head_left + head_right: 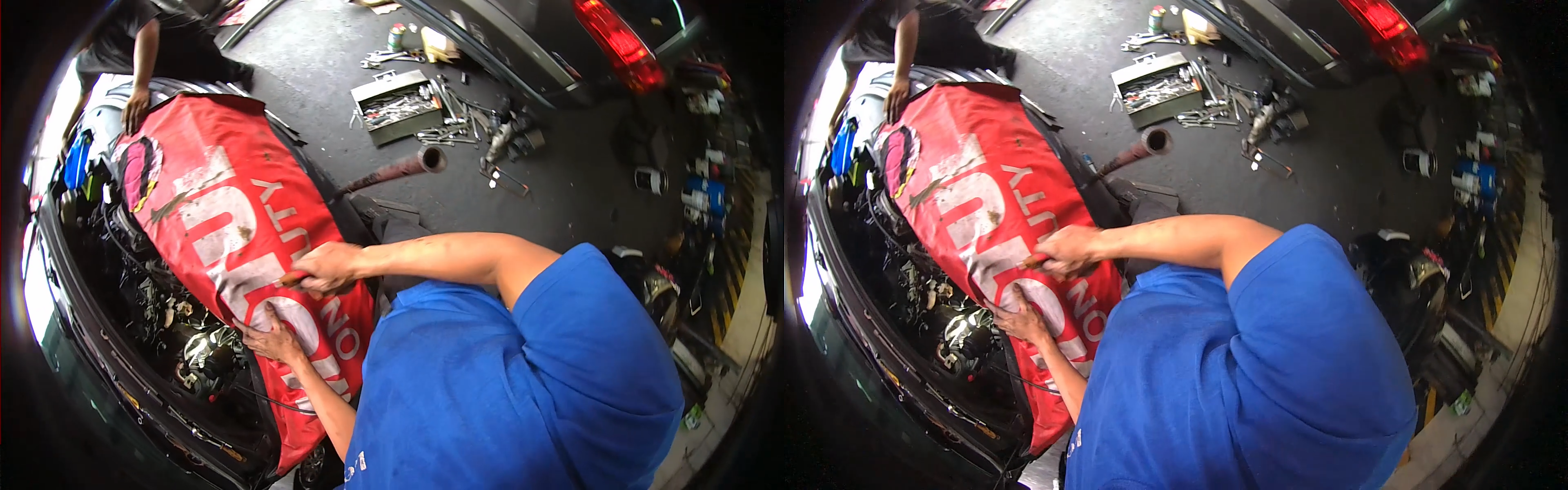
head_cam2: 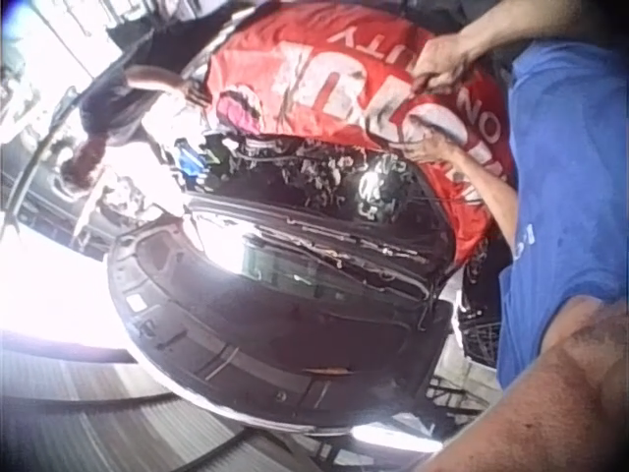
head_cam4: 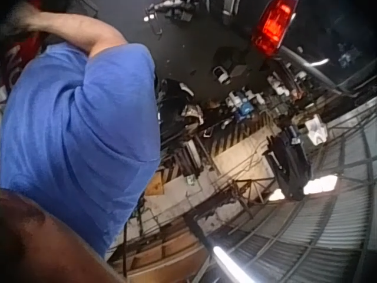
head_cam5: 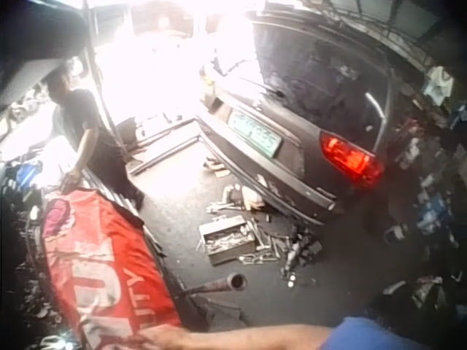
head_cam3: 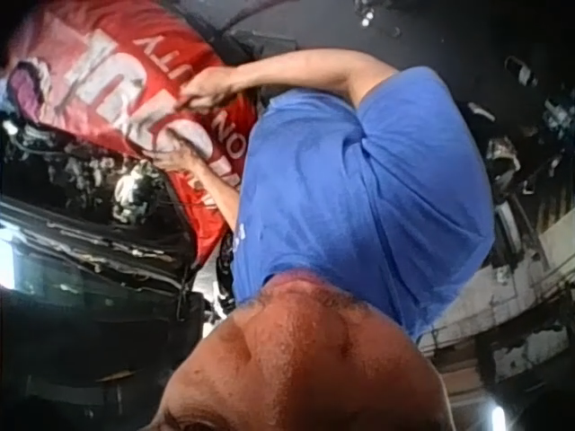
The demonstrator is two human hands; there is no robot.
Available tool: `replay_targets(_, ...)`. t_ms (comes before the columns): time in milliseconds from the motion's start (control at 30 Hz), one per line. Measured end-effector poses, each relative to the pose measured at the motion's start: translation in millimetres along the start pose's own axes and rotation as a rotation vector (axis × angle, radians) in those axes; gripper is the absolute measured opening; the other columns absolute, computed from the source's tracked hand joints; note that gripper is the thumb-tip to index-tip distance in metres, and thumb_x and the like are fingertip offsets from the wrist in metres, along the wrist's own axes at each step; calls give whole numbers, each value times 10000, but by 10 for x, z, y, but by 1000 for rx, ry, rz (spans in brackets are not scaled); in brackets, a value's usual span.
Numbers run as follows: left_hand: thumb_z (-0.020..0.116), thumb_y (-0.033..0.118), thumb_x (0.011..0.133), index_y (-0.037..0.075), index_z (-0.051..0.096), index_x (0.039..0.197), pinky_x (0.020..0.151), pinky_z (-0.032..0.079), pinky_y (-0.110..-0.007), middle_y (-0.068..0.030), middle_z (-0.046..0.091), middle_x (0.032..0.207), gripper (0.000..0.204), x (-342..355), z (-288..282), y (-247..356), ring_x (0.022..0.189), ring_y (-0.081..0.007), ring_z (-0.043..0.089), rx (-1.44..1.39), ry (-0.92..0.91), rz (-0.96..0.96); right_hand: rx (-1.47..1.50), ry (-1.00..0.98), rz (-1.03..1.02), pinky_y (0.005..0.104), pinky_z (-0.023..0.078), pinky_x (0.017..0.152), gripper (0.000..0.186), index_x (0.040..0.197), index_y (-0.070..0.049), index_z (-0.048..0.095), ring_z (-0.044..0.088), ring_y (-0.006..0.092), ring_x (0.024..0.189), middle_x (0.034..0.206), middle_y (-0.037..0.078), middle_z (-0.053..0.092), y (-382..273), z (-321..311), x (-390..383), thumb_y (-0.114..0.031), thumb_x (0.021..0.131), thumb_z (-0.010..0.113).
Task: Inspect and repair electrical and mechanical components within the vehicle engine bay.
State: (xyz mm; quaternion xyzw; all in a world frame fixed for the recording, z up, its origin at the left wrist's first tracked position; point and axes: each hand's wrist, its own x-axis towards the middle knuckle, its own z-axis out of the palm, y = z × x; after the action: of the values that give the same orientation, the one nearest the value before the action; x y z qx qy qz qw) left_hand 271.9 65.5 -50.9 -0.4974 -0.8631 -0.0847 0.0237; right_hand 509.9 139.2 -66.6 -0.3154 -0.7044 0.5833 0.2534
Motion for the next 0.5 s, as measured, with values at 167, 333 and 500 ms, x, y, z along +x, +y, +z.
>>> replay_targets(167,544,751,776,93,394,1432,921,396,-495,-271,530,1121,942,-65,-2,-16,1071,-411,512,2,68,36,-192,-23,734,424,549,674,396,1197,-165,635,694,297,783,862,161,697,744,-322,-1470,-288,840,515)
replay_targets(333,510,792,761,114,400,1434,930,392,-503,-276,542,1115,962,-131,-10,-31,1088,-413,514,26,110,78,-221,662,1360,475,507,865,404,1082,-69,678,646,380,1007,1060,229,666,1452,-388,-2904,-374,843,562)
replay_targets(500,506,819,733,137,440,1409,907,409,-500,-271,555,1133,963,-208,-46,-35,1056,-408,549,8,82,13,-208,668,1451,488,490,891,449,1079,-42,671,619,408,1044,1093,244,650,1543,-100,-4004,-416,847,580)
